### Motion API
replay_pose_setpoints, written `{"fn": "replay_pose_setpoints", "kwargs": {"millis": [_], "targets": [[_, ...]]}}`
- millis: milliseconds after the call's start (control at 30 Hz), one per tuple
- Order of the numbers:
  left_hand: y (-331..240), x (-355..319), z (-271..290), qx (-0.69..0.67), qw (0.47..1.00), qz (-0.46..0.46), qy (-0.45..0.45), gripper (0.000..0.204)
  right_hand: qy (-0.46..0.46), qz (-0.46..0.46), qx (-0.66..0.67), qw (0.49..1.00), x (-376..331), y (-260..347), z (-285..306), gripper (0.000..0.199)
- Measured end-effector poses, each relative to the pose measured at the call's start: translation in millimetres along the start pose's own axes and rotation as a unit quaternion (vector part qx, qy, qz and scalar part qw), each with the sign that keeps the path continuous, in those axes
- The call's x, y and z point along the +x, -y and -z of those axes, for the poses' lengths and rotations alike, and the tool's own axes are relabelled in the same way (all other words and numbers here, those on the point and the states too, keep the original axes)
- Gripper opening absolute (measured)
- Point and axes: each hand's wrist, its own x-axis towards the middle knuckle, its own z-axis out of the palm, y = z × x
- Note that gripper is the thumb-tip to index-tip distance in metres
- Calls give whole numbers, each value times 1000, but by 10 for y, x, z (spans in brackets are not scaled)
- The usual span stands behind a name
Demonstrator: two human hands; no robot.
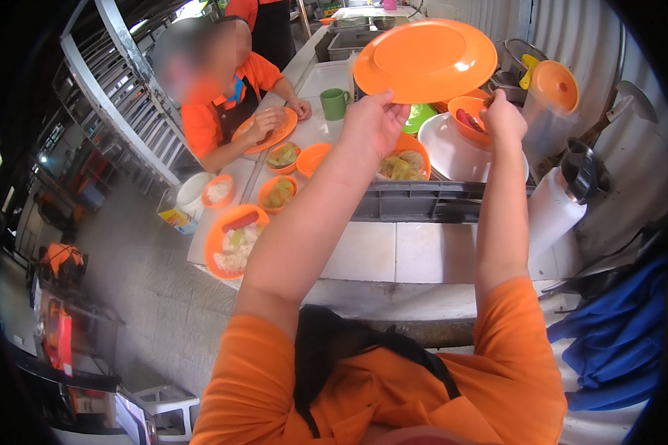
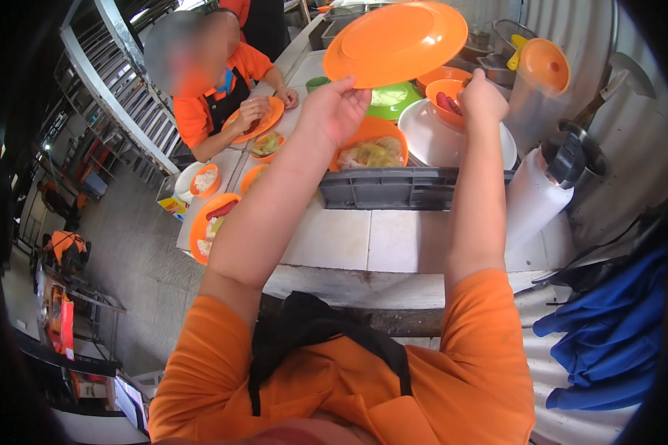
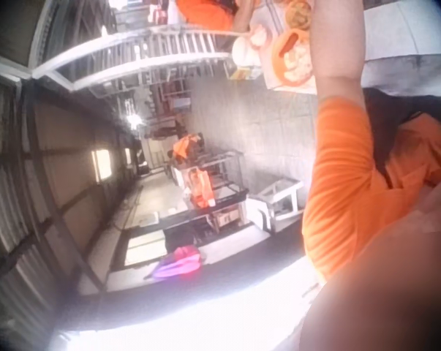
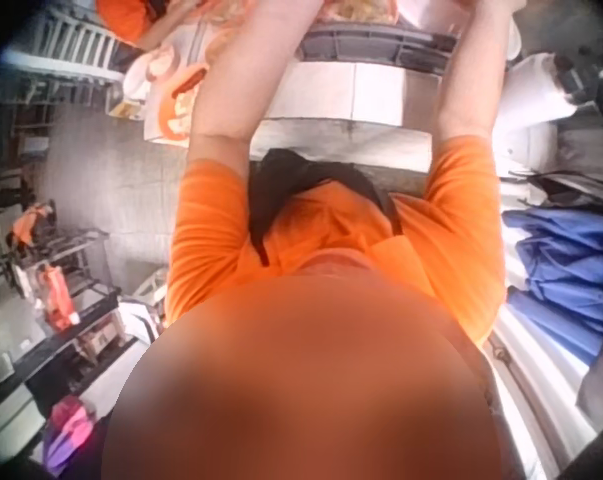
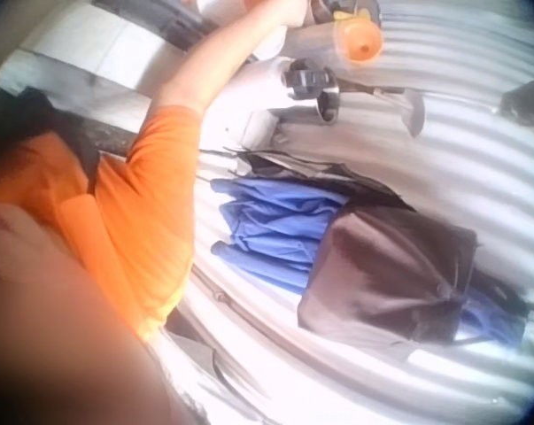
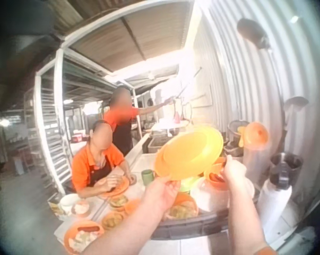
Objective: The person assembles meals by placing rice, sliced cucumbers, and a sausage into orange bowls. They handle the food items by hand and arrange them on a stainless steel counter.
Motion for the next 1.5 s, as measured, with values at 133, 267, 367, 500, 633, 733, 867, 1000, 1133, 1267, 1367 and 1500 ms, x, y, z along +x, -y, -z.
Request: {"fn": "replay_pose_setpoints", "kwargs": {"millis": [133, 267, 367, 500, 633, 733, 867, 1000, 1133, 1267, 1367, 1500], "targets": [[145, 16, -3, 11, 1000, 25, -2, 19, 51, 18, -49, 997, -9, 4, -107, 29], [345, 89, -89, 23, 999, 48, 0, 19, -119, 27, -42, 992, -466, -4, 90, 25], [466, 166, -43, 28, 998, 51, -7, 19, -126, 144, 65, 979, -1384, 165, 206, 21], [692, 191, -82, 33, 996, 80, -5, 21, -8, 297, 178, 938, -2390, 31, 226, 21], [1003, 228, -51, 73, 992, 96, 28, 20, 107, 300, 229, 920, -2846, -143, 175, 24], [1162, 199, -136, 97, 989, 104, 33, 22, 167, 302, 247, 905, -2941, -165, 218, 23], [1250, 237, -102, 120, 983, 130, 48, 28, 206, 307, 257, 893, -2962, -131, 270, 23], [1135, 215, 17, 89, 983, 152, 50, 37, 231, 308, 252, 888, -2978, -40, 194, 24], [701, -266, 74, 108, 984, 138, -19, 43, 213, 307, 271, 887, -2966, 24, 104, 24], [101, -1234, 553, 243, 962, -33, 121, 44, 205, 321, 239, 893, -2870, 179, 119, 25], [-312, -2096, 1180, 462, 814, -334, 114, 35, 205, 359, 212, 886, -2845, 420, 199, 25], [-561, -3078, 2178, 526, 704, -475, -38, 25, 188, 475, 239, 825, -2830, 909, 203, 20]]}}
